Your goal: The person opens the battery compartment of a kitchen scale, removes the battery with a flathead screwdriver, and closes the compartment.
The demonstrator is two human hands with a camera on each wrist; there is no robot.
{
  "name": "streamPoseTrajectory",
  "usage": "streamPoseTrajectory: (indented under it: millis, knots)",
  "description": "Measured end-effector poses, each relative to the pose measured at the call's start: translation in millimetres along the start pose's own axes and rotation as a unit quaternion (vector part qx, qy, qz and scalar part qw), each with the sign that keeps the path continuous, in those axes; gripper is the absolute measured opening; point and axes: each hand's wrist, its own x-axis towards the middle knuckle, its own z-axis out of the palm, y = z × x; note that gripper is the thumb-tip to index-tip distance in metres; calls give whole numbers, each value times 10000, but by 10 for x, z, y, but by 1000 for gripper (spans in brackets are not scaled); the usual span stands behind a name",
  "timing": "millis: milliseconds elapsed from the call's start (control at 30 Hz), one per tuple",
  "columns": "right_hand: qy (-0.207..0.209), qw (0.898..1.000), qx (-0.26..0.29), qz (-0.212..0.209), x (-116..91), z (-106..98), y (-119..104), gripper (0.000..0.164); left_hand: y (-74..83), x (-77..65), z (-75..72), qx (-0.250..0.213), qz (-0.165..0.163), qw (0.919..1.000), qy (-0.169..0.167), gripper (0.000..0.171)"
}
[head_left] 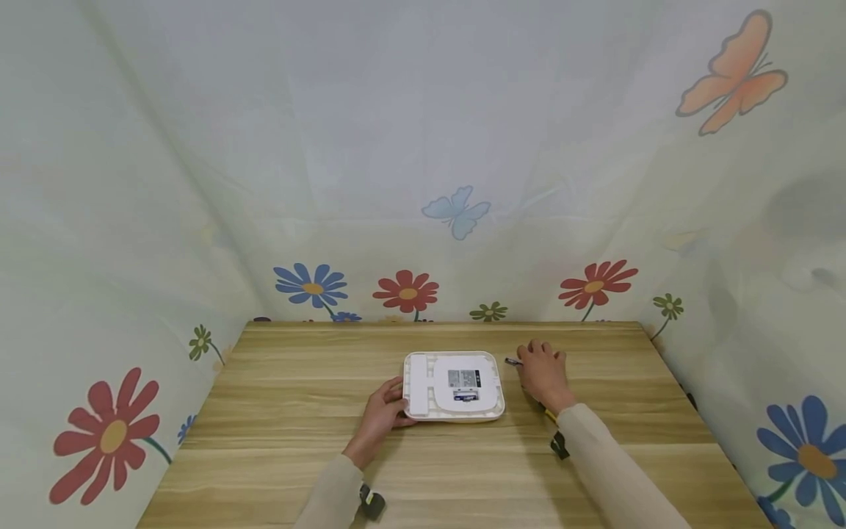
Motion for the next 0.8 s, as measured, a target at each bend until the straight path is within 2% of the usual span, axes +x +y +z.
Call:
streamPoseTrajectory:
  millis: [533,800]
  knots:
    - [600,9973,-76,-421,-207,-256,-185,24,14,-13,7,-48,15,10000,11,56]
    - [617,9972,-27,-429,-318,-324,-283,28,8,-13,-1,-27,-16,10000,-16,56]
